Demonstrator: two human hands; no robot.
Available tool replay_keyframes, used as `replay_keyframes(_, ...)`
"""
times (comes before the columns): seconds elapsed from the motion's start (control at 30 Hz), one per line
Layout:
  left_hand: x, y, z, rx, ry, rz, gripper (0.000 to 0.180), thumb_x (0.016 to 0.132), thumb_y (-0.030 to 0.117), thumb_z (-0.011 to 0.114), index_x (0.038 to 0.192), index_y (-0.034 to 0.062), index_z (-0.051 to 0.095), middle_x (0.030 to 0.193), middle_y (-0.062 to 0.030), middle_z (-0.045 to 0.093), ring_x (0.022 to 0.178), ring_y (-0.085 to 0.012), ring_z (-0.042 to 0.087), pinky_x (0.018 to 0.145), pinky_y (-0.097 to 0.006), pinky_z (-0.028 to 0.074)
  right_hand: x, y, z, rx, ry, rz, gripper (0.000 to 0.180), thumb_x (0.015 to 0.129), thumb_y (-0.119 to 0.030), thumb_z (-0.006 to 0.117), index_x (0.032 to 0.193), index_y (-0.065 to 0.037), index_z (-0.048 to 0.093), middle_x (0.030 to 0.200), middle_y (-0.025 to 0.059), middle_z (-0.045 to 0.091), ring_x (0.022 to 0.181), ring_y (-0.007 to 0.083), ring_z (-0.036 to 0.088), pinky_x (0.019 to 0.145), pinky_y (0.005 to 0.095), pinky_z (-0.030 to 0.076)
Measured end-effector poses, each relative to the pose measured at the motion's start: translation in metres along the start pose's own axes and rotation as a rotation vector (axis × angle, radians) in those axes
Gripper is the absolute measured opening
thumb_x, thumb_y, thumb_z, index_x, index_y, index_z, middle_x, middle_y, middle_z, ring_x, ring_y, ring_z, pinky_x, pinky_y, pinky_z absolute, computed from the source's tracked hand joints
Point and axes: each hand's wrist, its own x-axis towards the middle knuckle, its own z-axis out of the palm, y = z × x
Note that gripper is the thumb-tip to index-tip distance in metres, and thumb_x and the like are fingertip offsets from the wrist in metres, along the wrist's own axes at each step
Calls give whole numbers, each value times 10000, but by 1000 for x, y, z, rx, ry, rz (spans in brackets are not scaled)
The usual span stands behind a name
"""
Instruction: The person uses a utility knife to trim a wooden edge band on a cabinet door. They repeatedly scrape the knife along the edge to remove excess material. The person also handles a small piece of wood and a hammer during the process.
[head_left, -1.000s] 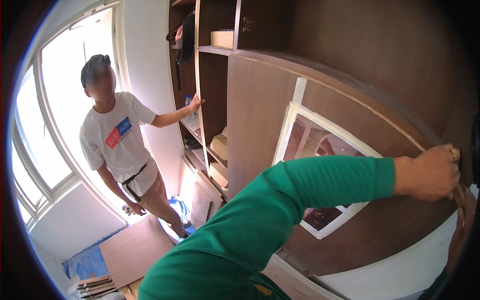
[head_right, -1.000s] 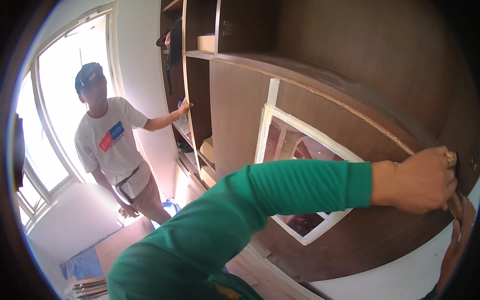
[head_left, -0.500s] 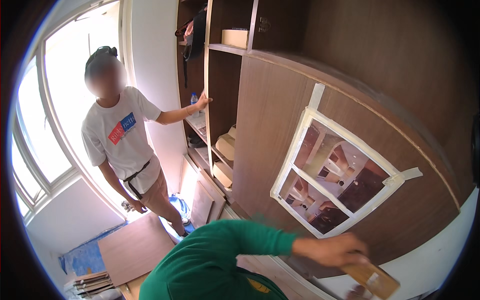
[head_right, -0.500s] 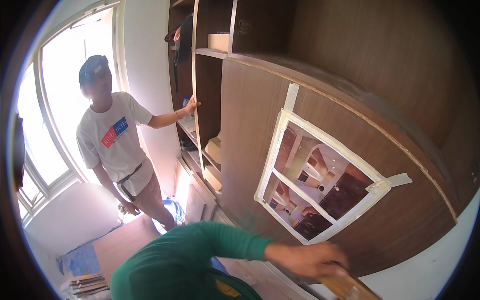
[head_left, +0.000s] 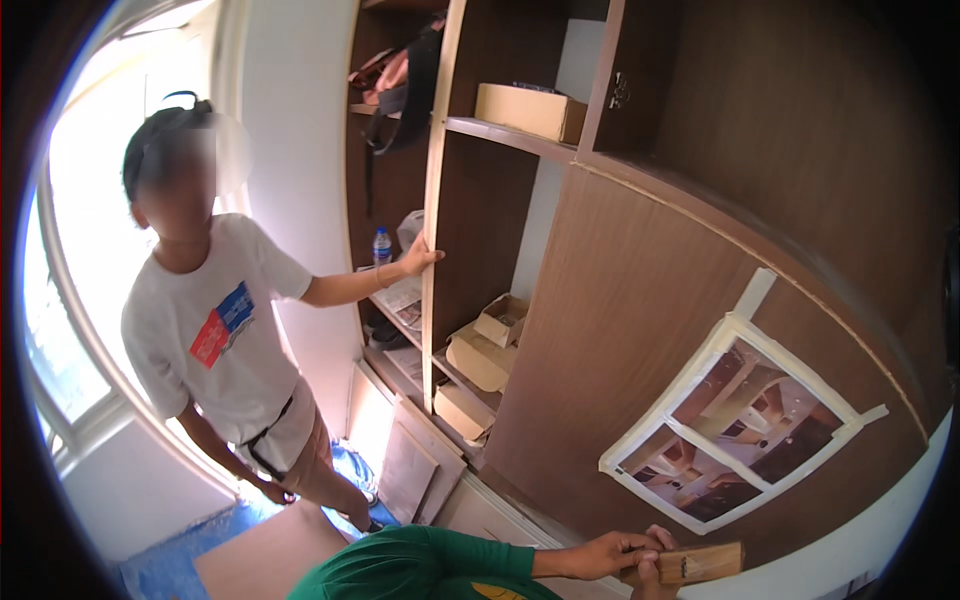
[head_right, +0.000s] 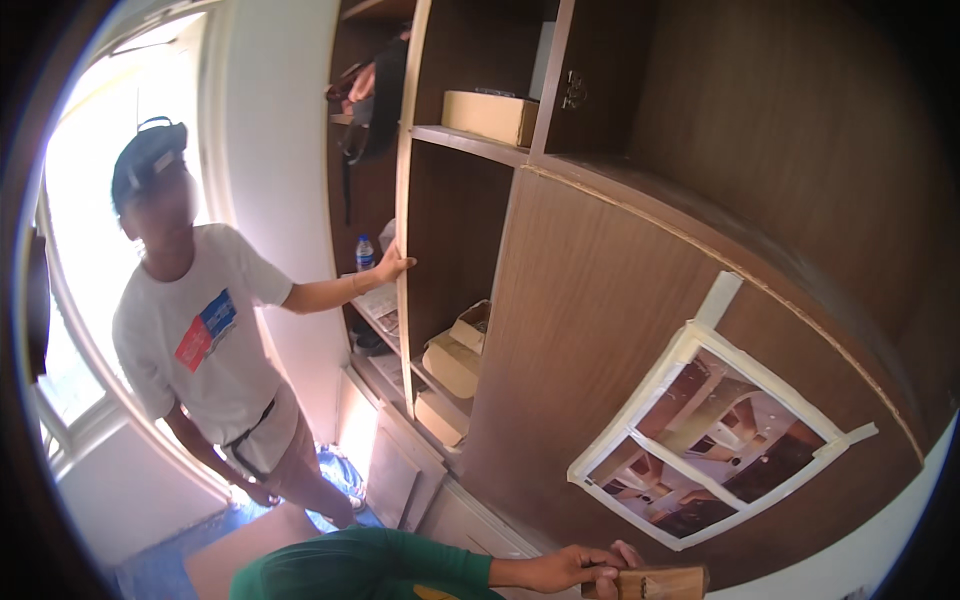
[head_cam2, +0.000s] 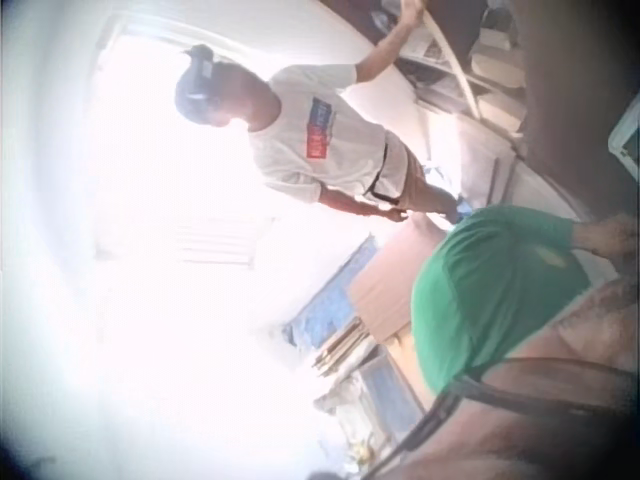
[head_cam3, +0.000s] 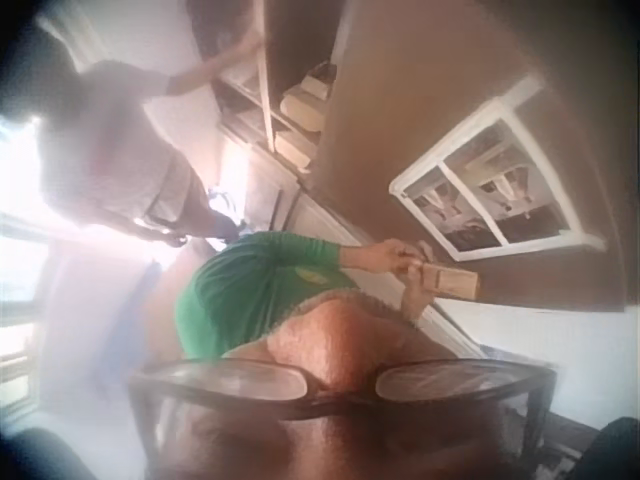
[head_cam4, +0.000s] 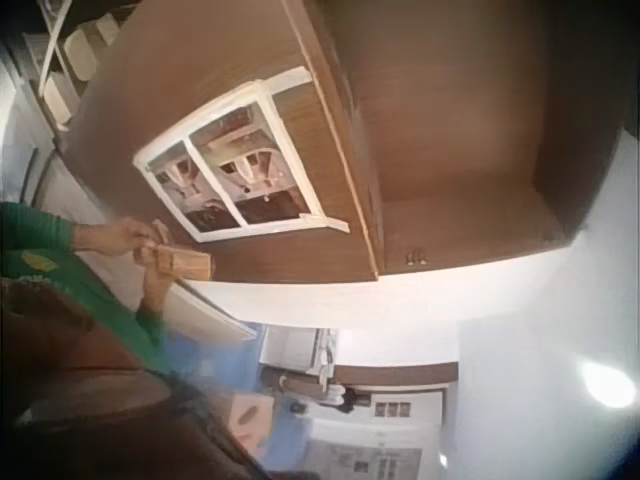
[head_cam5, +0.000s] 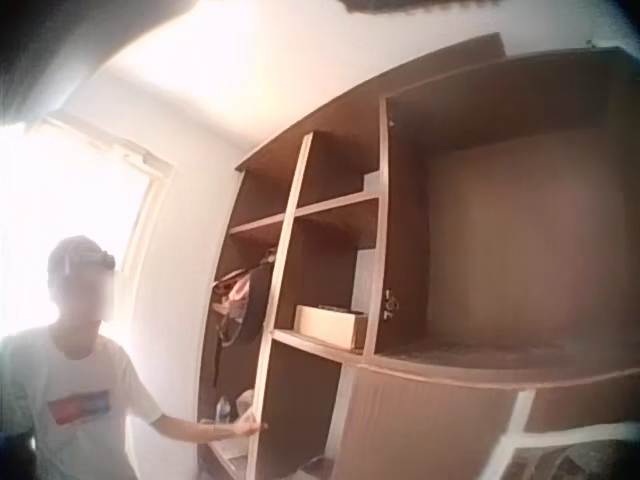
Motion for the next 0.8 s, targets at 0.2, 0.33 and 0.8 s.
replay_keyframes(0.2,-57,90,-153,591,-101,98,407,1161,363,708,1378,35,813,1137,-166,846,1109,-306,789,1025,-433,605,-25,33,72,-106,43,282,350,1070,-192,784,1319,41,707,1210,157,781,1061,251,734,990,402,609)
replay_keyframes(0.33,-80,201,-224,388,280,192,409,1146,365,710,1230,-16,833,1040,-206,850,934,-396,817,889,-509,624,-46,11,129,-260,90,419,261,1078,-186,745,1246,14,742,1125,155,795,967,318,756,921,444,630)
replay_keyframes(0.8,-143,177,-549,583,359,-68,505,1005,211,814,1397,-48,630,1289,-188,732,1205,-329,699,1079,-486,552,-96,23,209,-871,91,1232,486,1016,-283,780,1406,3,731,1399,248,737,1290,430,683,1121,513,543)
